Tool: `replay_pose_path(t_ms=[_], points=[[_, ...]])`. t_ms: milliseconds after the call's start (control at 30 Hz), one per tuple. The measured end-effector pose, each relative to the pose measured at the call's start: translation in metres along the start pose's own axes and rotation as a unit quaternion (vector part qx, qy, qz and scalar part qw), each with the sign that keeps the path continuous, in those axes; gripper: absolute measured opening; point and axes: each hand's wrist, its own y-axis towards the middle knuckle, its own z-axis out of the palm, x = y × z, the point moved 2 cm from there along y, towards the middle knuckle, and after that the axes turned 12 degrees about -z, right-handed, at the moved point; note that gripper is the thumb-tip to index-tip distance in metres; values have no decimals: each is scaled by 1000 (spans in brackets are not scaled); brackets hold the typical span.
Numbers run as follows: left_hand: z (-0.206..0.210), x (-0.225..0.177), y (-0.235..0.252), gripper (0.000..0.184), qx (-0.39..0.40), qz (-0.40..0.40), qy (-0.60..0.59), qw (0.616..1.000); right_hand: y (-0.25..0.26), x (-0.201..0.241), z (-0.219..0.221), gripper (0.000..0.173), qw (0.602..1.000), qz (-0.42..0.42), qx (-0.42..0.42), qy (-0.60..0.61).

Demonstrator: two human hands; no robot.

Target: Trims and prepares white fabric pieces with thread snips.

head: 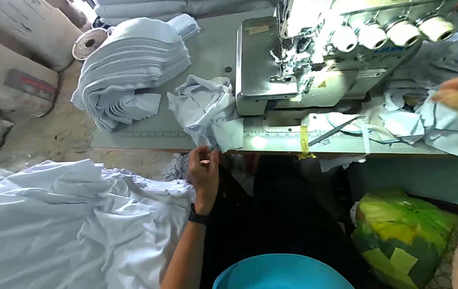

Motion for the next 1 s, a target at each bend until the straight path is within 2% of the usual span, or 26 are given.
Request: replay_pose_path(t_ms=[100, 200, 300, 367, 400, 467, 567, 667, 700, 767, 867, 933, 1000], points=[[9, -8, 10, 24, -15, 37, 66, 997, -20, 50, 49, 20, 990, -69, 66, 106], [15, -12, 9, 21, -29, 67, 51, 996, -24, 110, 137, 18, 963, -128, 137, 196], [15, -13, 0, 18, -2, 62, 44, 997, -18, 160, 224, 32, 955, -94, 174, 222], [12, -10, -2, 17, 3, 54, 57, 997, -12, 182, 263, 46, 954, -42, 208, 214], [10, -9, -1, 16, 2, 45, 61, 997, -9, 188, 274, 43, 953, -28, 222, 205], [6, -11, 5, 17, 19, 22, 65, 997, -5, 192, 278, 32, 953, -31, 229, 198], [9, -19, 22, 35, 100, 6, 95, 990, 1, 183, 243, 26, 946, -45, 182, 265], [16, -25, 57, 63, 115, 19, 170, 979, -5, 175, 188, 16, 895, -19, 193, 402], [16, -31, 76, 68, 126, 18, 192, 973, -10, 174, 171, 14, 877, -12, 203, 435], [14, -39, 122, 63, 149, 26, 214, 965, -26, 167, 151, 14, 880, -29, 210, 424], [1, -41, 167, 61, 180, 18, 275, 944, -53, 156, 152, 21, 944, -116, 173, 254], [-15, -62, 151, 44, 165, 20, 297, 940, -72, 151, 159, 26, 967, -148, 139, 157], [-33, -76, 102, 28, 182, 48, 240, 953, -86, 150, 166, 28, 965, -154, 127, 169]])
